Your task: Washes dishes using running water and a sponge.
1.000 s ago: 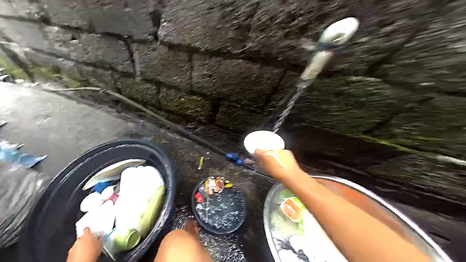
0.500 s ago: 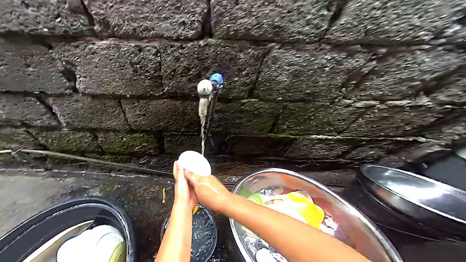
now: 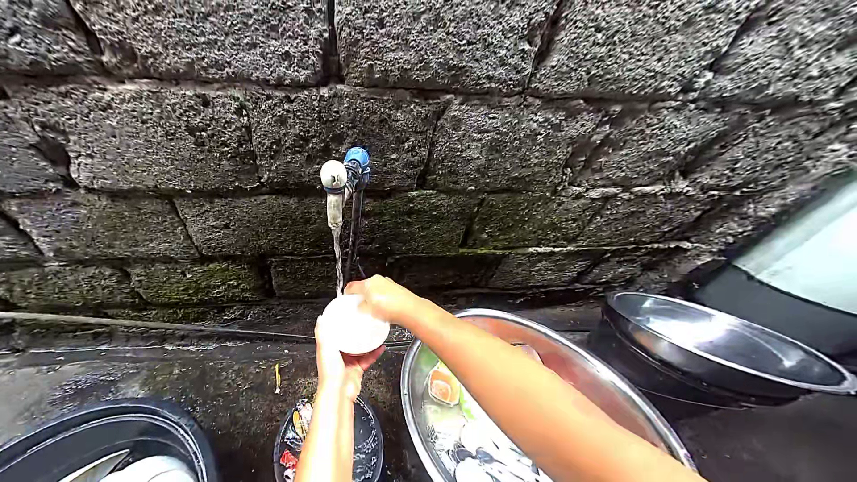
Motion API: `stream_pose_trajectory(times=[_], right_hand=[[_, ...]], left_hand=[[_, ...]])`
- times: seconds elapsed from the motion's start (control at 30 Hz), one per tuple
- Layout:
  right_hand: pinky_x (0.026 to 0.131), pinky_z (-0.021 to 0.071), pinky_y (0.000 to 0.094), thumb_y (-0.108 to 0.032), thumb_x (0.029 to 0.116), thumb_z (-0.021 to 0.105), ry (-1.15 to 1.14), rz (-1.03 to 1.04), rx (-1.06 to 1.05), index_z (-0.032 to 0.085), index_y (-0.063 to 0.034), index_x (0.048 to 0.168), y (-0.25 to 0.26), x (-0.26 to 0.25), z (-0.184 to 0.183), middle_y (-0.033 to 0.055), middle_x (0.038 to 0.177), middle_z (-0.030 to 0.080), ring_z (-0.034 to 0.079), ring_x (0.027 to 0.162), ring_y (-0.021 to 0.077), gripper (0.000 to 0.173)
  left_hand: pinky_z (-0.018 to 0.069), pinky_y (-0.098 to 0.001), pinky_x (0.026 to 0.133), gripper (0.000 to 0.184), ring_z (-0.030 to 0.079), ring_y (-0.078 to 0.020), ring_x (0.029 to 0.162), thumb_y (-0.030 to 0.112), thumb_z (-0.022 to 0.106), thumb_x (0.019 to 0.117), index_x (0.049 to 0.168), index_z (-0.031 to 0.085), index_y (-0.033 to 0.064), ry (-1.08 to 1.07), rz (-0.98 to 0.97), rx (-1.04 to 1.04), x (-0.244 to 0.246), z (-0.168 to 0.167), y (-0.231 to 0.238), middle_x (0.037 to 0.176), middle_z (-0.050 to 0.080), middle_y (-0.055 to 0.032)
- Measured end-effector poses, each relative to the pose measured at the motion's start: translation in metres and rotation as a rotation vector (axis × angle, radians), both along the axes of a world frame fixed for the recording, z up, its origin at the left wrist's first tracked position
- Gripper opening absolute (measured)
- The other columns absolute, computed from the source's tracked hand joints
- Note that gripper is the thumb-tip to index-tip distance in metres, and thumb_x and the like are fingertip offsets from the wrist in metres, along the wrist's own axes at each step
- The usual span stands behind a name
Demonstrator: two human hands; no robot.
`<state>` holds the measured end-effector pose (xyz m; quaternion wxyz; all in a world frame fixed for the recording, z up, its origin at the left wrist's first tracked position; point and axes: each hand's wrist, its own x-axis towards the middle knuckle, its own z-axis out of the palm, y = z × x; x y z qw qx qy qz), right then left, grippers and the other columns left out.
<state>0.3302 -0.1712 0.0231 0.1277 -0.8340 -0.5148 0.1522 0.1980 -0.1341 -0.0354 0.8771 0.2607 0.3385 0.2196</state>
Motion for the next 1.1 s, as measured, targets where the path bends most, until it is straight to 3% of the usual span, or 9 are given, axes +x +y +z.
stream_pose_trajectory(times=[0.13,0.23,0.4,0.5,0.6,0.77,0.9,1.0,1.1], right_hand=[[0.090,0.0502,0.0617,-0.037,0.1068,0.054,-0.295,0.050,-0.182,0.070,-0.0018,0.111,0.010,-0.007,0.013,0.0225,0.106,0.071,0.067,0.107,0.0419,0.039],[0.094,0.0492,0.0581,-0.026,0.1100,0.048,-0.176,0.173,-0.072,0.070,0.0051,0.106,0.005,0.010,0.013,0.0252,0.103,0.070,0.067,0.106,0.0409,0.039],[0.106,0.0467,0.0539,-0.004,0.1055,0.049,-0.051,0.262,-0.059,0.068,-0.0021,0.129,0.007,0.011,0.020,0.0214,0.124,0.069,0.065,0.119,0.0365,0.030],[0.090,0.0506,0.0616,-0.030,0.1017,0.065,-0.260,0.218,-0.151,0.070,-0.0044,0.116,0.010,-0.001,0.023,0.0206,0.106,0.071,0.068,0.105,0.0404,0.029],[0.087,0.0497,0.0648,-0.051,0.1009,0.060,-0.314,0.158,-0.234,0.070,-0.0058,0.116,0.011,-0.005,0.024,0.0215,0.105,0.071,0.067,0.105,0.0426,0.048],[0.093,0.0504,0.0608,-0.028,0.1099,0.047,-0.179,-0.006,-0.107,0.070,0.0026,0.108,0.010,0.000,0.017,0.0253,0.107,0.069,0.066,0.109,0.0424,0.039],[0.101,0.0485,0.0564,-0.001,0.1036,0.049,-0.057,0.054,-0.073,0.064,0.0013,0.130,0.015,-0.004,0.012,0.0255,0.121,0.067,0.065,0.116,0.0407,0.030],[0.089,0.0518,0.0627,-0.019,0.1000,0.064,-0.208,0.020,-0.110,0.069,-0.0050,0.118,0.007,-0.003,0.012,0.0218,0.109,0.071,0.067,0.107,0.0422,0.023],[0.084,0.0527,0.0635,-0.036,0.1037,0.060,-0.367,-0.039,-0.106,0.072,-0.0063,0.112,0.006,-0.013,0.003,0.0216,0.104,0.072,0.068,0.102,0.0433,0.034]], left_hand=[[0.0590,-0.0494,0.079,0.067,0.067,-0.0384,0.105,0.064,0.024,0.1054,0.144,0.045,0.0140,-0.004,-0.026,-0.048,0.002,0.002,-0.001,0.130,0.060,-0.0236],[0.0590,-0.0465,0.074,0.069,0.068,-0.0372,0.098,0.065,0.024,0.1049,0.143,0.046,0.0127,0.023,-0.060,-0.043,0.000,0.007,0.003,0.125,0.061,-0.0245],[0.0586,-0.0410,0.068,0.075,0.069,-0.0332,0.088,0.069,0.019,0.1030,0.142,0.047,0.0112,0.035,-0.133,-0.039,-0.001,0.005,0.012,0.117,0.064,-0.0240],[0.0589,-0.0390,0.065,0.083,0.070,-0.0328,0.085,0.074,0.014,0.0998,0.140,0.049,0.0096,0.037,-0.224,-0.017,-0.002,0.006,0.013,0.113,0.066,-0.0249],[0.0587,-0.0401,0.065,0.091,0.070,-0.0336,0.086,0.079,0.009,0.0956,0.141,0.048,0.0103,0.057,-0.296,0.015,-0.003,0.008,0.018,0.113,0.067,-0.0250],[0.0559,-0.0557,0.091,0.079,0.063,-0.0396,0.116,0.073,0.019,0.1002,0.150,0.042,0.0159,-0.135,-0.126,0.032,-0.002,0.003,0.021,0.136,0.058,-0.0222],[0.0538,-0.0571,0.091,0.066,0.062,-0.0376,0.117,0.064,0.029,0.1045,0.145,0.048,0.0164,-0.097,0.011,0.020,0.000,0.000,0.026,0.135,0.059,-0.0194],[0.0560,-0.0545,0.085,0.065,0.065,-0.0329,0.109,0.067,0.031,0.1030,0.140,0.053,0.0190,-0.160,-0.032,-0.003,0.008,-0.011,0.013,0.126,0.065,-0.0154],[0.0570,-0.0457,0.083,0.052,0.067,-0.0249,0.100,0.051,0.033,0.1090,0.133,0.058,0.0128,-0.244,0.020,0.030,0.017,-0.019,0.009,0.114,0.068,-0.0119]])
